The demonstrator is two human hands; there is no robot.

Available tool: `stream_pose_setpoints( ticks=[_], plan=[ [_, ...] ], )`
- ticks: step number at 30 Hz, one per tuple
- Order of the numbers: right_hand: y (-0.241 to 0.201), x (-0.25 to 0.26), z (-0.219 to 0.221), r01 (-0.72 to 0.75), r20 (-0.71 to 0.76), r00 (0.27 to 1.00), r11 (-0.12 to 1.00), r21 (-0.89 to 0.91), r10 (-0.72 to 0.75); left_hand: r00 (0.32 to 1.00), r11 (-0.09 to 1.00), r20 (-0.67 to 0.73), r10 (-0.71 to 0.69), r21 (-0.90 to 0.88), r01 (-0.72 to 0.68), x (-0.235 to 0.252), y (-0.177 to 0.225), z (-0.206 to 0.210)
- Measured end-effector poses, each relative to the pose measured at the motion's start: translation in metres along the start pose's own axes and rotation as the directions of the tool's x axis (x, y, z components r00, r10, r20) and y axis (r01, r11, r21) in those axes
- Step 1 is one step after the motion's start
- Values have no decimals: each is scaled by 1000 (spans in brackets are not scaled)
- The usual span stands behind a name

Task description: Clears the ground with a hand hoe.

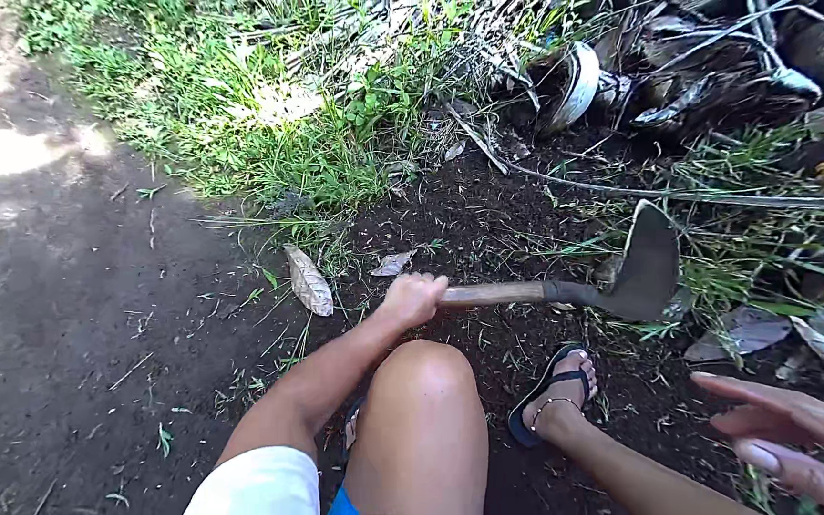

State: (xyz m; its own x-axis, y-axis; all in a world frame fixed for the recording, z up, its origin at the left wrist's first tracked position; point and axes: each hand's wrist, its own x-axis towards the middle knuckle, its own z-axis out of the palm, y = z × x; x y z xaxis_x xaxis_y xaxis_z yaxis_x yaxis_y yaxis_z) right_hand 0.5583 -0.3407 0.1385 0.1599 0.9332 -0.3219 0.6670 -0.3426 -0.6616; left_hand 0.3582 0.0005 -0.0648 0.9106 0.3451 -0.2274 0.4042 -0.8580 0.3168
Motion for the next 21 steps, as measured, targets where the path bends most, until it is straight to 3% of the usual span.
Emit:
stream_pose_setpoints(
  ticks=[2,3,4,6,7,8,10,13,16,19,21],
  plan=[
    [3,0,-4,-11,-14,1000,1000,3,11,995,997,-65,-69,37,72,0,-38,4],
    [5,0,-6,-7,-19,1000,1000,9,8,977,977,-65,-204,40,207,-13,-65,12],
    [6,-1,-7,2,-22,1000,1000,17,-2,916,915,-17,-402,33,402,-34,-93,24],
    [7,-5,-6,16,-14,1000,999,33,-16,631,643,155,-760,34,765,-98,-139,52],
    [6,-7,-7,21,-8,1000,999,37,-20,510,528,197,-838,51,848,-127,-150,62],
    [5,-8,-7,25,-12,1000,999,39,-25,450,472,217,-866,62,879,-139,-150,64],
    [7,-12,-7,36,-23,999,999,38,-35,419,449,275,-865,53,892,-136,-120,63],
    [7,-13,-4,69,-47,997,997,41,-67,469,497,326,-821,3,868,-136,-70,80],
    [4,-11,-1,68,-38,997,997,30,-66,679,705,322,-659,-48,707,-117,-31,70],
    [0,-5,3,23,5,1000,1000,19,-24,896,904,201,-395,-89,419,-75,-6,43],
    [1,-2,3,-15,12,1000,1000,17,15,973,974,87,-215,-57,220,-41,-1,22]
  ],
)
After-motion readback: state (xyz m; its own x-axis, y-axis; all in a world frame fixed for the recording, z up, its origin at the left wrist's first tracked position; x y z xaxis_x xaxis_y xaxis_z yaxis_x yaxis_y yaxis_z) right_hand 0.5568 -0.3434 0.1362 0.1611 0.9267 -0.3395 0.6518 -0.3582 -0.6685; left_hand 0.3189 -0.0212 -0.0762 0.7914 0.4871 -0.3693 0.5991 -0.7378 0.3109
